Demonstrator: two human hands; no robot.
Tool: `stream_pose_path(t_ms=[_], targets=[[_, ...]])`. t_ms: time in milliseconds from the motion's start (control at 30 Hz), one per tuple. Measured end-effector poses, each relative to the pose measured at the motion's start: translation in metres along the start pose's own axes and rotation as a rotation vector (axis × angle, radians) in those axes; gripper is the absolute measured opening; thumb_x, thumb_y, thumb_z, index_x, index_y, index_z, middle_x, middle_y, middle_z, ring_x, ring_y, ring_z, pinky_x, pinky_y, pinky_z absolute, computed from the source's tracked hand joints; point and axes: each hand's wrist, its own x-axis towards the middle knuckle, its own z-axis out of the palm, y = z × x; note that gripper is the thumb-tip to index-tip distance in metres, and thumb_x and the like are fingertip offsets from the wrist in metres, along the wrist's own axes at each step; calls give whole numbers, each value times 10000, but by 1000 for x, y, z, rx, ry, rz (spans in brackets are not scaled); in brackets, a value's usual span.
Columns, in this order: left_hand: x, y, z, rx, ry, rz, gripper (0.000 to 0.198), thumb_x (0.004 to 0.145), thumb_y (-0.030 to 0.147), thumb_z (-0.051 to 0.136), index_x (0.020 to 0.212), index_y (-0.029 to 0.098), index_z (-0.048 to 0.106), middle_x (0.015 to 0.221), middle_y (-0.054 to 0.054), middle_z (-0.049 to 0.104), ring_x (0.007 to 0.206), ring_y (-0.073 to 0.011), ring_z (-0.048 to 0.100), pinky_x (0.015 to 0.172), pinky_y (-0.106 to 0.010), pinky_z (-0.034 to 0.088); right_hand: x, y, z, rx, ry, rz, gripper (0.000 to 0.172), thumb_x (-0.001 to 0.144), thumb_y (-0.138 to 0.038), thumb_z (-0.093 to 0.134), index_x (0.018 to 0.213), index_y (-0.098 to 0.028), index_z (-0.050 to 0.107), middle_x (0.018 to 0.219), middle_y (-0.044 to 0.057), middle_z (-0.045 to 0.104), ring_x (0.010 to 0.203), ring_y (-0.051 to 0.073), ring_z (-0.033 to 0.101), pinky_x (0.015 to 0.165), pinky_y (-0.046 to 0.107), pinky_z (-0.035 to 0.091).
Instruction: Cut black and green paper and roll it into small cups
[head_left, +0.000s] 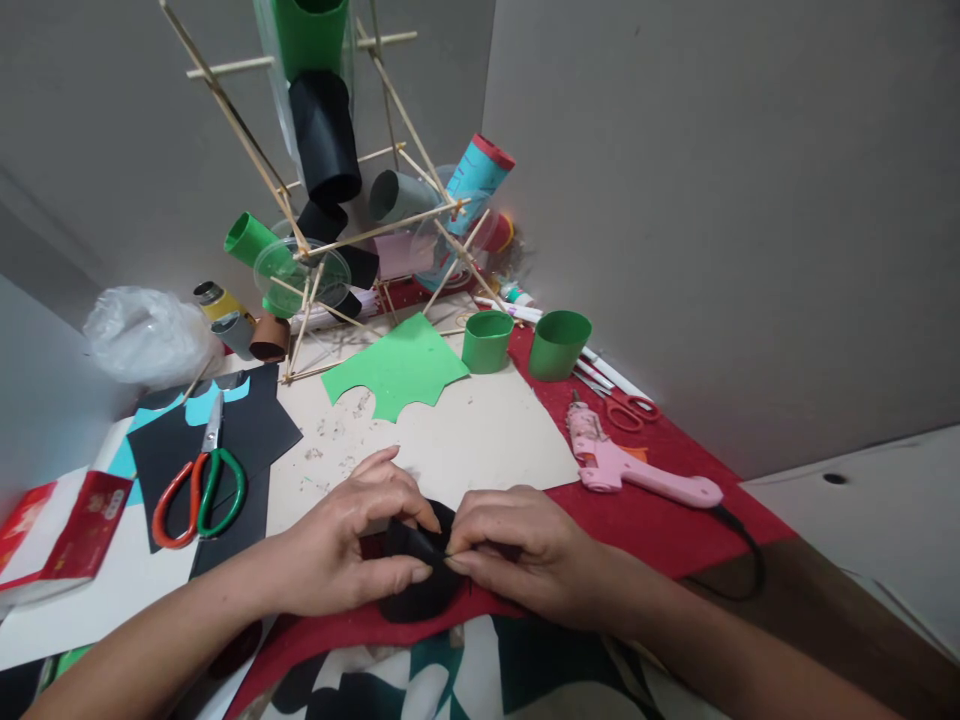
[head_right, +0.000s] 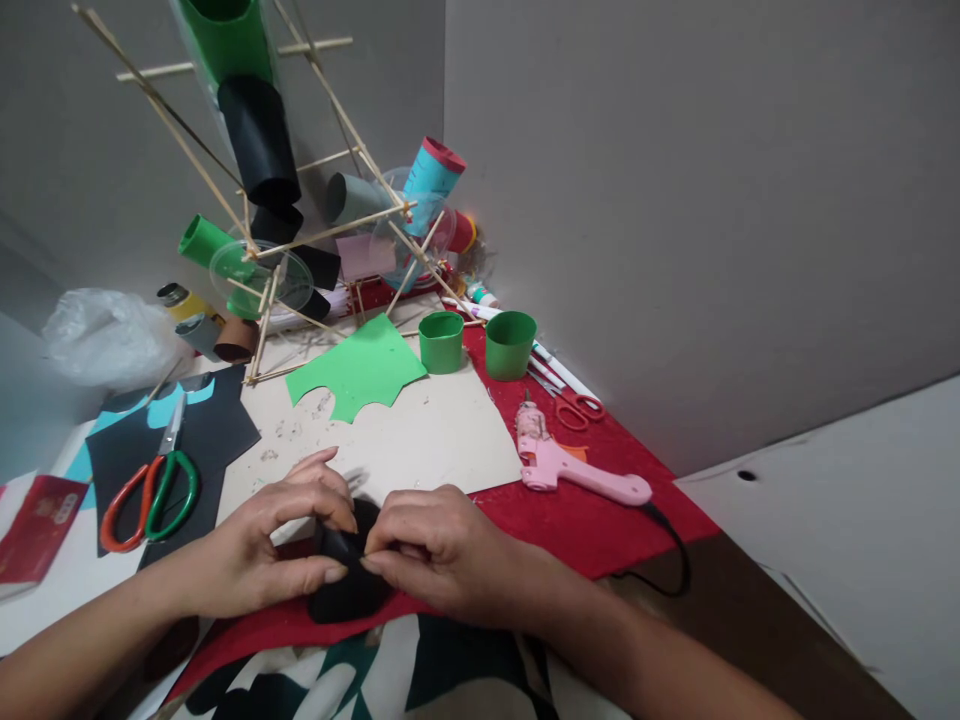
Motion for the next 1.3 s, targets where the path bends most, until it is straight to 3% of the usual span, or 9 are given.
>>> stream_pose_path(t_ms=[233, 367, 467, 700, 1000, 1300], targets=[[2, -6, -8, -112, -35, -21, 316, 835, 317, 709, 1104, 198, 591, 1062, -56, 668, 1151, -223, 572, 1198, -519, 99, -3, 3, 0, 48, 4, 0, 147, 928, -172, 588, 805, -147, 664, 721, 55, 668, 677, 138, 618, 616, 227, 470], [0, -8, -10, -214, -19, -61, 140, 886, 268, 642, 981, 179, 590, 995, -28, 655, 1049, -174, 619, 1205, -480, 118, -6, 3, -2, 51, -4, 29, 170, 946, -199, 573, 811, -152, 666, 723, 51, 658, 680, 138, 608, 617, 232, 478], [-1, -8, -8, -235, 2, -80, 113, 895, 271, 630, 920, 173, 581, 974, -24, 654, 996, -157, 630, 1201, -482, 141, -7, 3, -2, 50, -6, 27, 189, 956, -211, 561, 813, -153, 668, 725, 51, 660, 684, 136, 608, 621, 231, 483], [1, -2, -4, -144, 8, -26, 111, 902, 199, 593, 926, 189, 700, 882, -34, 705, 990, -176, 630, 1178, -524, 161, -11, 3, -3, -1, -24, 33, 203, 966, -232, 551, 820, -160, 673, 748, 51, 674, 699, 133, 626, 631, 222, 488], [-1, -4, 2, -24, 61, 36, 192, 839, 281, 713, 1008, 191, 730, 912, -59, 713, 971, -189, 634, 1175, -536, 174, -15, 1, -1, -102, -29, 10, 219, 986, -251, 515, 835, -180, 657, 762, 39, 679, 711, 131, 628, 645, 217, 480], [1, 6, -2, 6, -44, -31, 90, 833, 227, 694, 915, 189, 689, 874, -18, 676, 1018, -178, 596, 1198, -507, 115, -13, -5, 0, -145, -36, -44, 260, 1010, -248, 469, 843, -171, 653, 762, 41, 687, 707, 130, 630, 653, 221, 479]])
